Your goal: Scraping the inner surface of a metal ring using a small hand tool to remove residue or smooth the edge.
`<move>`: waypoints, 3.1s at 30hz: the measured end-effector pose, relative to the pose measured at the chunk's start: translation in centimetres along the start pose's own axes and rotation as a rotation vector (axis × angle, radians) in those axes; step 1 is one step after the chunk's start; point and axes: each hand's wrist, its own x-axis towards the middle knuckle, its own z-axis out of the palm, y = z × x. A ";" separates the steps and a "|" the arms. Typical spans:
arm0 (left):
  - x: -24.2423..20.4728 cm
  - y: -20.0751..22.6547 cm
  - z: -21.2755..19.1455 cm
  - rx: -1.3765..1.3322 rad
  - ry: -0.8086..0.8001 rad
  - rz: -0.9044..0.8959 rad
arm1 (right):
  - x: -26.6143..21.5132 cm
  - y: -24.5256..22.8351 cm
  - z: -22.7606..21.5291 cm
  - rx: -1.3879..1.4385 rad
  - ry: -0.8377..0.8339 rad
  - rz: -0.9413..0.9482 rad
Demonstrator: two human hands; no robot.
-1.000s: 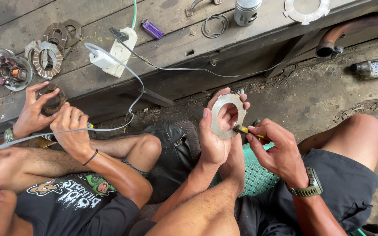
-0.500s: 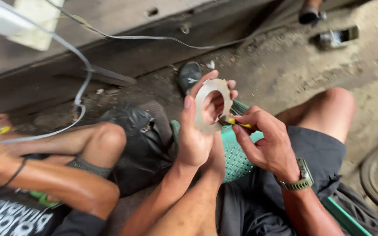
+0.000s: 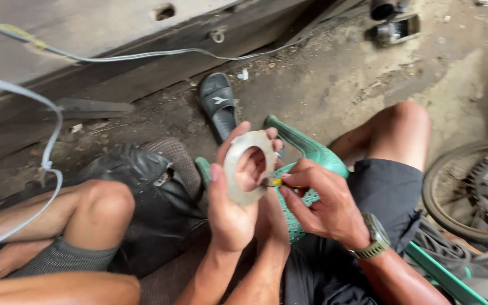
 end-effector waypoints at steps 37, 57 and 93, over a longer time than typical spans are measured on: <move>-0.1 0.4 -1.5 -0.211 0.042 -0.049 | 0.8 -1.1 0.4 -0.199 -0.175 0.019; 0.0 0.9 -1.5 -0.188 0.049 -0.079 | 1.0 -1.0 0.4 -0.218 -0.166 0.010; -0.1 1.0 -0.5 -0.117 0.042 -0.070 | 0.9 -1.0 -0.4 -0.195 -0.132 0.001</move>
